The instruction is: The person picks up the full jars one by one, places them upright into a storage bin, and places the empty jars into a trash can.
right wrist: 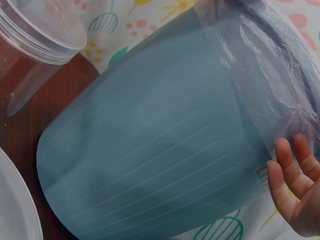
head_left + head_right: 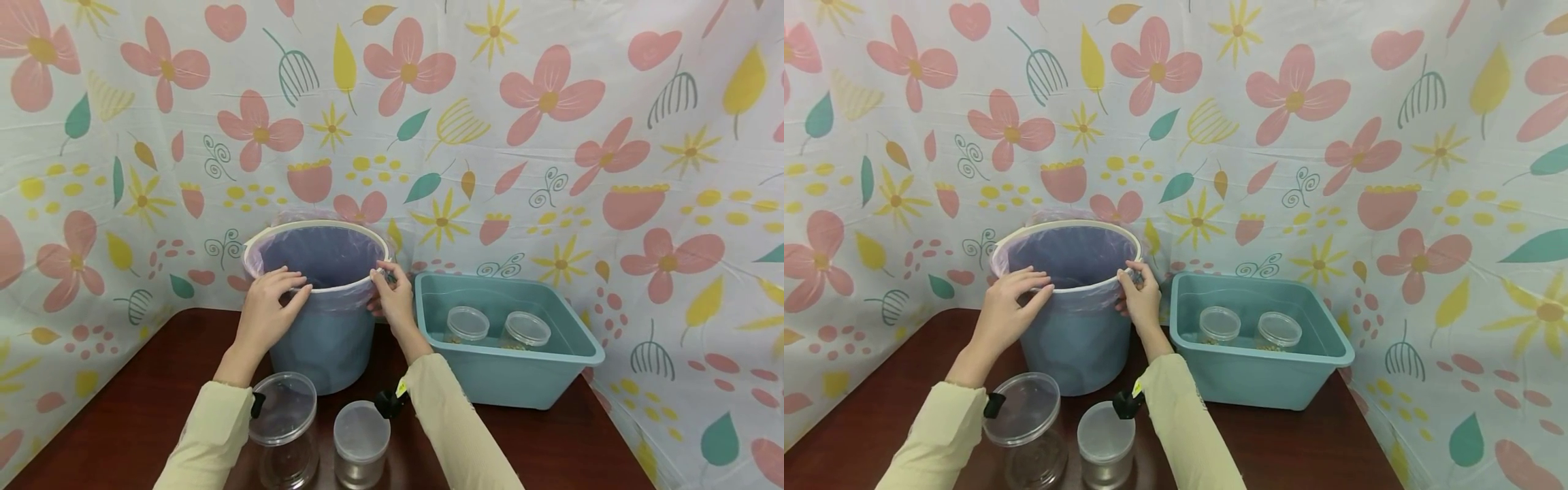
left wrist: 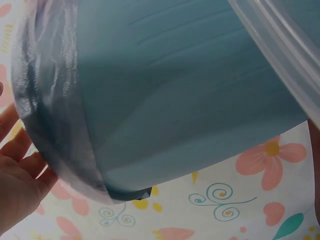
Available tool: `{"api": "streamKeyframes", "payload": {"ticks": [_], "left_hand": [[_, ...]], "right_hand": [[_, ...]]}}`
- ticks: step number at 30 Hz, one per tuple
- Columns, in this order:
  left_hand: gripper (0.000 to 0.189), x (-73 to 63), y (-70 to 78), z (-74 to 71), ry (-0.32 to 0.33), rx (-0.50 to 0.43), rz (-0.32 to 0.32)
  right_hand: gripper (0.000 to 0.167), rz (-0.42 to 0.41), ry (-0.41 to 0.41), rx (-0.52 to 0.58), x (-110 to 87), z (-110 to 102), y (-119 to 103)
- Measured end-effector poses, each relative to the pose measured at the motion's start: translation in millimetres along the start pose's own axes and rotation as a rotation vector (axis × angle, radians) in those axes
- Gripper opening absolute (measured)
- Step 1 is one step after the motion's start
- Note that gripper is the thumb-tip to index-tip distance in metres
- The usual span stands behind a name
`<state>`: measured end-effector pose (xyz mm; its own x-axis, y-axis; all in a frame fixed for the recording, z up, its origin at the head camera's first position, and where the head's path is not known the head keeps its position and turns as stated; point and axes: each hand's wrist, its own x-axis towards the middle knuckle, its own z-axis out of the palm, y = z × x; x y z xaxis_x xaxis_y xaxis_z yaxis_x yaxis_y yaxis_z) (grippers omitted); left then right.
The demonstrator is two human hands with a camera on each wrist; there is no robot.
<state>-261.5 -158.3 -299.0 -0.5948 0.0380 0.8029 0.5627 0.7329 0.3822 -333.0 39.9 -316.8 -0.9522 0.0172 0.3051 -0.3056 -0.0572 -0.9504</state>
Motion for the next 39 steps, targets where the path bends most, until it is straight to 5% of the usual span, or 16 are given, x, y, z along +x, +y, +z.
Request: {"api": "streamKeyframes", "payload": {"ticks": [19, 39], "left_hand": [[0.019, -18.8, 11.4, -25.1, 0.040, -0.007, 0.107], [0.020, -53.3, 12.1, -37.8, -0.017, 0.010, 0.076]], "right_hand": [[0.030, -0.005, 0.002, -0.011, 1.2, 0, 2], [0.032, 0.026, -0.016, -0.016, 3.6, 0, 1]]}}
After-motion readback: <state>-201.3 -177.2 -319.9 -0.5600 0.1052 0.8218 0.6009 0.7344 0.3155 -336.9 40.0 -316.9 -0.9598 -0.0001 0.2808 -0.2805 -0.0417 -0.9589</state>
